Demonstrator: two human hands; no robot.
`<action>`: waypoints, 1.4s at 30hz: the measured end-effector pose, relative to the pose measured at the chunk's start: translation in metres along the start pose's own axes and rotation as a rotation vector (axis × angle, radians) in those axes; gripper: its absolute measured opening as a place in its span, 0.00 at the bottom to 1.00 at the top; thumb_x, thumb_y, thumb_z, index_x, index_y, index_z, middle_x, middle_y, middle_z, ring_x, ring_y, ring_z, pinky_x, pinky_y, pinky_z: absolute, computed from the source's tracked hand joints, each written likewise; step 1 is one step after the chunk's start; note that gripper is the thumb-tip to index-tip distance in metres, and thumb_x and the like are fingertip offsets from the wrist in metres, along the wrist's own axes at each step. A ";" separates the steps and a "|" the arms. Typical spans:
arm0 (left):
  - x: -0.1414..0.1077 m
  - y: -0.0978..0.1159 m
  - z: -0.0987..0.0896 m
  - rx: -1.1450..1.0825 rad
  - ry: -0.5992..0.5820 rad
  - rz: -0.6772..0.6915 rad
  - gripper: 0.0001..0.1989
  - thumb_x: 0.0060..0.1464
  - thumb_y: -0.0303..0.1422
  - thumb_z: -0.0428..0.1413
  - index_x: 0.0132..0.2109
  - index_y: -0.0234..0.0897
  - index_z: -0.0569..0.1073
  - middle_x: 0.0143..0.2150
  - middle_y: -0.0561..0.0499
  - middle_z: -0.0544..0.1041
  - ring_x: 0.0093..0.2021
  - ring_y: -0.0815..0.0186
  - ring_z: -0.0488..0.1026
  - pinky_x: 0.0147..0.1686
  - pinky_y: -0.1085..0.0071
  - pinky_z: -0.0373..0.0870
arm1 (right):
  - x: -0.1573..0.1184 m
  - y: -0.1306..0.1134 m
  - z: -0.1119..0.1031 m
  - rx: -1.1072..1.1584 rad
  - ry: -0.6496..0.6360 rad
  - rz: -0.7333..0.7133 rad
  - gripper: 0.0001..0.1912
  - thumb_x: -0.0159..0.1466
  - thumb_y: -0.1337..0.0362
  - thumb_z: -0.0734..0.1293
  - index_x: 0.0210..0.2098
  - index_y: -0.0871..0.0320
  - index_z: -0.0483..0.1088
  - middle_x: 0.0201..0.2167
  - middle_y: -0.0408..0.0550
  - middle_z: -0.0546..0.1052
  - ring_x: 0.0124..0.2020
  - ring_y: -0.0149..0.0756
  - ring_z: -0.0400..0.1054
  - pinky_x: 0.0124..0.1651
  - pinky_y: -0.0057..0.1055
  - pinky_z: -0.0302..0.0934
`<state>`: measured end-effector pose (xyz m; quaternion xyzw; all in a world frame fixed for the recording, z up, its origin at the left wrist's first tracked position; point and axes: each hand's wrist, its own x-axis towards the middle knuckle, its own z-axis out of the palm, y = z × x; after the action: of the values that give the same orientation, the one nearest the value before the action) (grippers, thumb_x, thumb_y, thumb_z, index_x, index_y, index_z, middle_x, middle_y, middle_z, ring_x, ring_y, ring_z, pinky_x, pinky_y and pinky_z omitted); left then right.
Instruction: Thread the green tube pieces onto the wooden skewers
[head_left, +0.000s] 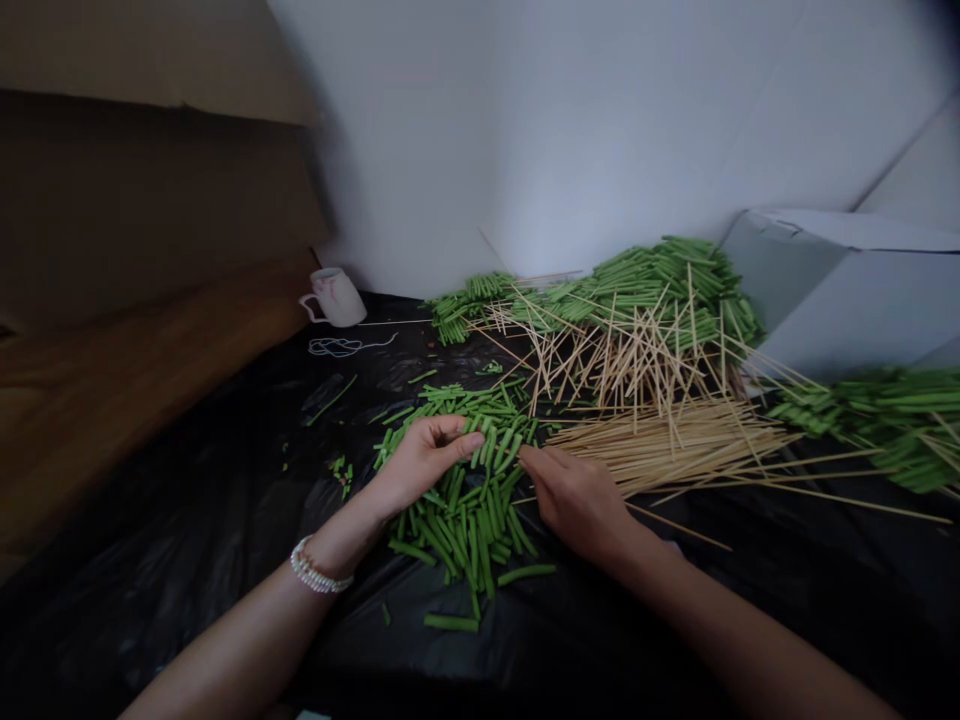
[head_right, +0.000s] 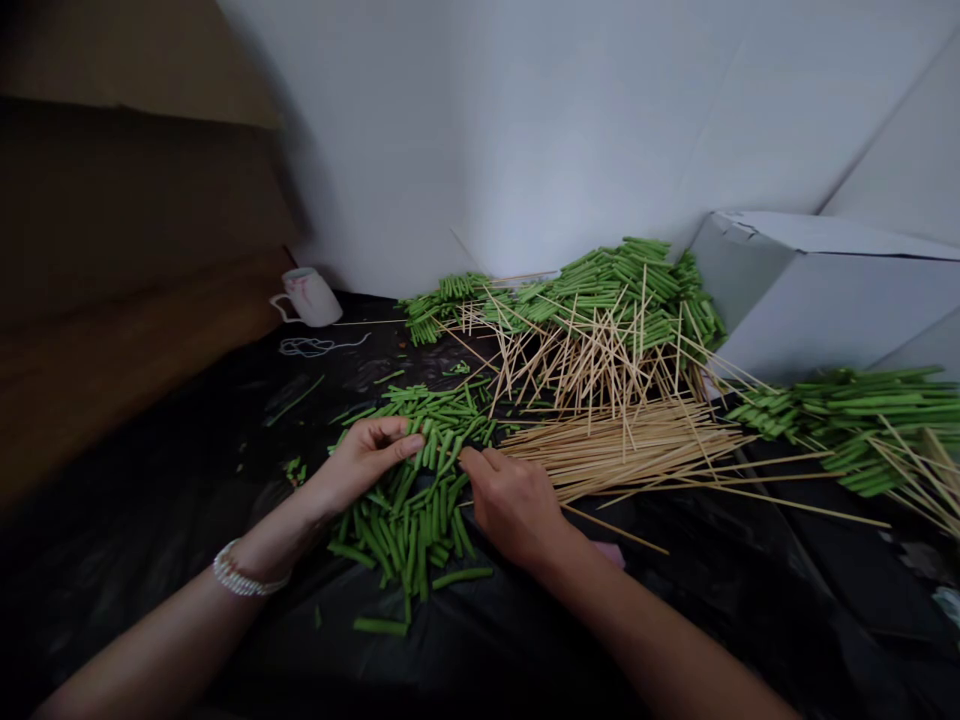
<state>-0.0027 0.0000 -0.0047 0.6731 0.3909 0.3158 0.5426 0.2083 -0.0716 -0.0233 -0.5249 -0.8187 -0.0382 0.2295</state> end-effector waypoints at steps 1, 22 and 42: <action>0.000 0.000 0.000 0.002 -0.002 0.001 0.18 0.53 0.43 0.58 0.25 0.33 0.66 0.22 0.57 0.62 0.23 0.73 0.57 0.24 0.76 0.54 | 0.000 0.000 0.000 -0.002 -0.001 0.002 0.14 0.66 0.69 0.55 0.44 0.56 0.70 0.29 0.42 0.73 0.27 0.31 0.66 0.30 0.29 0.47; 0.000 0.001 0.004 0.075 -0.001 0.046 0.19 0.54 0.44 0.56 0.26 0.34 0.65 0.22 0.58 0.59 0.23 0.74 0.55 0.24 0.76 0.54 | 0.001 0.001 0.002 -0.001 -0.004 0.001 0.13 0.67 0.67 0.55 0.43 0.56 0.70 0.28 0.43 0.73 0.27 0.32 0.66 0.29 0.30 0.48; -0.002 0.008 0.007 0.035 0.065 0.080 0.18 0.53 0.43 0.58 0.26 0.34 0.65 0.23 0.58 0.58 0.24 0.74 0.55 0.25 0.76 0.53 | 0.000 0.002 0.001 0.018 0.075 -0.027 0.14 0.66 0.69 0.56 0.44 0.58 0.71 0.28 0.43 0.73 0.26 0.30 0.64 0.29 0.28 0.50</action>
<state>0.0033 -0.0060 0.0014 0.6870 0.3866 0.3519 0.5047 0.2096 -0.0700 -0.0249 -0.5100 -0.8168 -0.0536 0.2644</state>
